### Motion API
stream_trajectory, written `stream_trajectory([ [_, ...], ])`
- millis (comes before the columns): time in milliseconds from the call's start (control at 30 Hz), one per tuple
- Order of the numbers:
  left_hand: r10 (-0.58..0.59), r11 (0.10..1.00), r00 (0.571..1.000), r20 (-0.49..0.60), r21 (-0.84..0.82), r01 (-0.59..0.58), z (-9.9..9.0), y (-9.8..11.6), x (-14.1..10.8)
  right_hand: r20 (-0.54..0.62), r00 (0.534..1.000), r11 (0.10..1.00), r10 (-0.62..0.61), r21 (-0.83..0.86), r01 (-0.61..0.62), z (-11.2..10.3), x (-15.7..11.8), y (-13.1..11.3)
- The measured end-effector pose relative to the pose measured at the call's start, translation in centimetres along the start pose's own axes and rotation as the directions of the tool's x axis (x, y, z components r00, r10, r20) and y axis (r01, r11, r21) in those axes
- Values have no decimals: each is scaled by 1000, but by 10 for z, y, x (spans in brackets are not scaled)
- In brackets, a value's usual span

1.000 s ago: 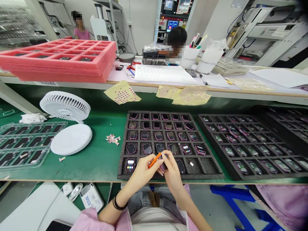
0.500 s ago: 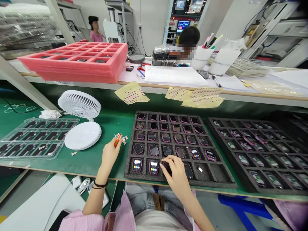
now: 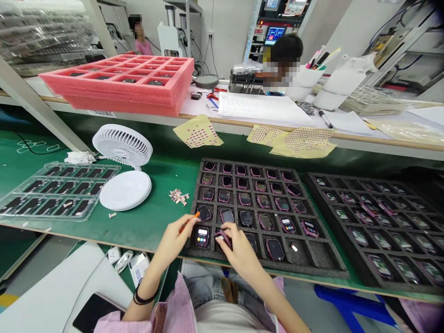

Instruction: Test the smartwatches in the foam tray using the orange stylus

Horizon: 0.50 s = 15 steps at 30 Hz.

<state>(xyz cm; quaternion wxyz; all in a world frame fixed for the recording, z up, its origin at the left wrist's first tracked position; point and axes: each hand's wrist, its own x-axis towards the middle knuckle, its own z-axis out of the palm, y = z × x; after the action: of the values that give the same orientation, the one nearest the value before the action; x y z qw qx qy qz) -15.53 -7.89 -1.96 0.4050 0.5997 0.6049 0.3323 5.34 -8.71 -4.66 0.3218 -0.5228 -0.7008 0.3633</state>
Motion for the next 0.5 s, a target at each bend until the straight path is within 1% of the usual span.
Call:
stream_trajectory([
  [33,5,998,998,60,-62,-2,6,4,-2,17,999,989,44,142,-46,-3,2,-1],
  [67,12,993,993,118,-120,2,14,8,-4,31,995,952,92,289,-97,-8,5,-2],
  [133,36,978,975,221,-210,12,30,15,-5,56,980,819,189,541,-189,-17,9,-4],
  [200,58,965,956,286,-262,20,45,20,-5,71,961,661,268,712,-237,-24,13,-7],
  [267,72,958,948,311,-285,21,57,26,-3,78,948,533,308,811,-240,-28,14,-10],
  [333,86,952,941,326,-305,18,66,30,-1,61,943,460,326,862,-215,-29,13,-12],
  [400,106,946,935,337,-324,10,70,34,0,35,939,431,341,882,-189,-27,13,-13],
  [500,131,940,930,344,-340,-7,72,36,0,4,933,410,359,898,-161,-25,13,-13],
])
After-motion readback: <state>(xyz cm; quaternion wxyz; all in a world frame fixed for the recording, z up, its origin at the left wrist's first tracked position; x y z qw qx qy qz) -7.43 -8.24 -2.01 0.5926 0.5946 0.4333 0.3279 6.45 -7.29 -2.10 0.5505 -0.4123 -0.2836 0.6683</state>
